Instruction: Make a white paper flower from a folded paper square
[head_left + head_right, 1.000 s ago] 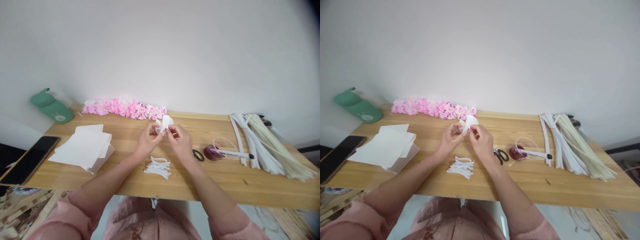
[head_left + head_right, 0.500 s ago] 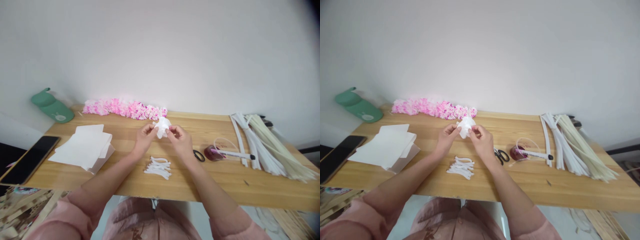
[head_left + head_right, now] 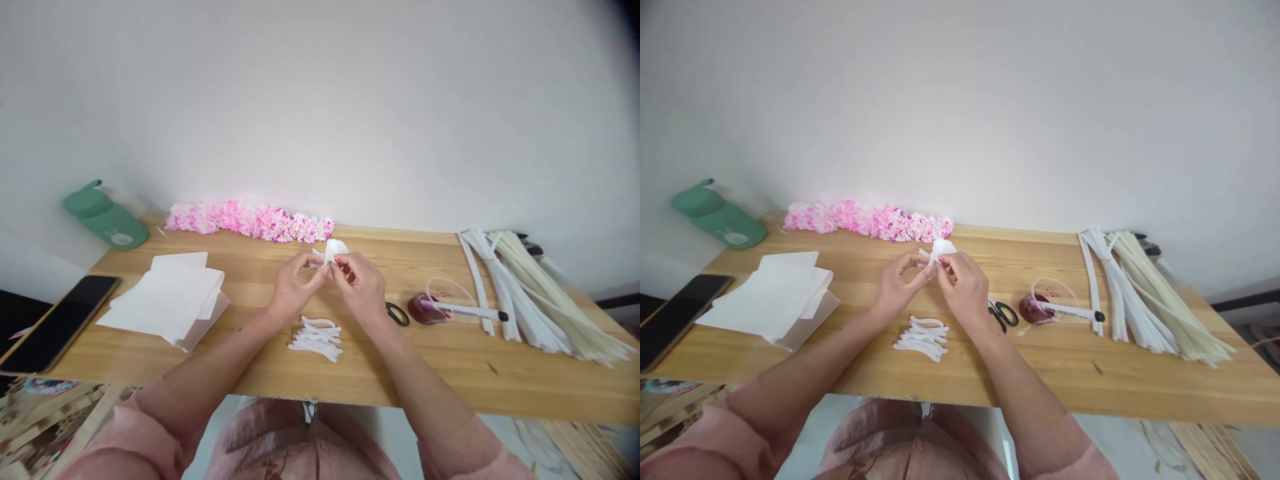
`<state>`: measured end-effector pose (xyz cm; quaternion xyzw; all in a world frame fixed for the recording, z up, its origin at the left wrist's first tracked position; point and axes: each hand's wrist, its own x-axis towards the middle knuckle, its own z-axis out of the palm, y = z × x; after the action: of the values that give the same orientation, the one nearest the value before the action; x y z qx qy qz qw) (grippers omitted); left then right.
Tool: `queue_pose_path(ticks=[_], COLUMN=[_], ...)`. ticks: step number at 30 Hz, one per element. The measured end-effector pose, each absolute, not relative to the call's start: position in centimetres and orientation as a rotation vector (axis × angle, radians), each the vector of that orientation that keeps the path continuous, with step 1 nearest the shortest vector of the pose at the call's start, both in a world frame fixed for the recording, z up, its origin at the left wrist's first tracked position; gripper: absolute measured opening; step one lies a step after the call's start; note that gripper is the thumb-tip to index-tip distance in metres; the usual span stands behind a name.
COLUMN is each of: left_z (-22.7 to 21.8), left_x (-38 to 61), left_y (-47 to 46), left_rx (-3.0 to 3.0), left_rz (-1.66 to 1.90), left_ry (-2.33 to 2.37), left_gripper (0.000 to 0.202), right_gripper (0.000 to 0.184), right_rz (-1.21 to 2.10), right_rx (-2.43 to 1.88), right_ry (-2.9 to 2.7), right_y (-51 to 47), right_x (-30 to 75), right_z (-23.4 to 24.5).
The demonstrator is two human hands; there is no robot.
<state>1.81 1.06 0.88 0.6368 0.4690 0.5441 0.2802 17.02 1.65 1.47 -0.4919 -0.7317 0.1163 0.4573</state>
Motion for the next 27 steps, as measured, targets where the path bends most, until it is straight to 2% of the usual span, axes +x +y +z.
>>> queue_pose_path(ticks=[6,13,21,24,27], left_z=[0.8,0.4,1.4,1.2,0.7], left_x=[1.7,1.6,1.8,1.8,1.7], left_y=[1.5,2.2,0.9,1.1,1.8], left_rx=[1.534,1.242,1.721,1.667,1.37], left_rz=[1.401,1.427,1.389,1.371,1.382], left_ry=[1.241,1.132,1.269,1.249,1.147], left_gripper=[0.018,0.019,0.018,0.017,0.018], right_gripper=[0.015,0.02,0.017,0.021,0.026], right_rz=[0.256,0.611,0.38,0.547,0.75], right_rx=[-1.189,-1.278,-1.287,-1.299,-1.256], right_ry=[-1.873,-1.633,-1.734,-1.601,-1.453], right_y=[1.4,2.0,1.5,1.7,2.1], right_x=[16.8,16.8,16.8,16.9,17.2], right_z=[1.3,1.6,2.0,2.1,2.3])
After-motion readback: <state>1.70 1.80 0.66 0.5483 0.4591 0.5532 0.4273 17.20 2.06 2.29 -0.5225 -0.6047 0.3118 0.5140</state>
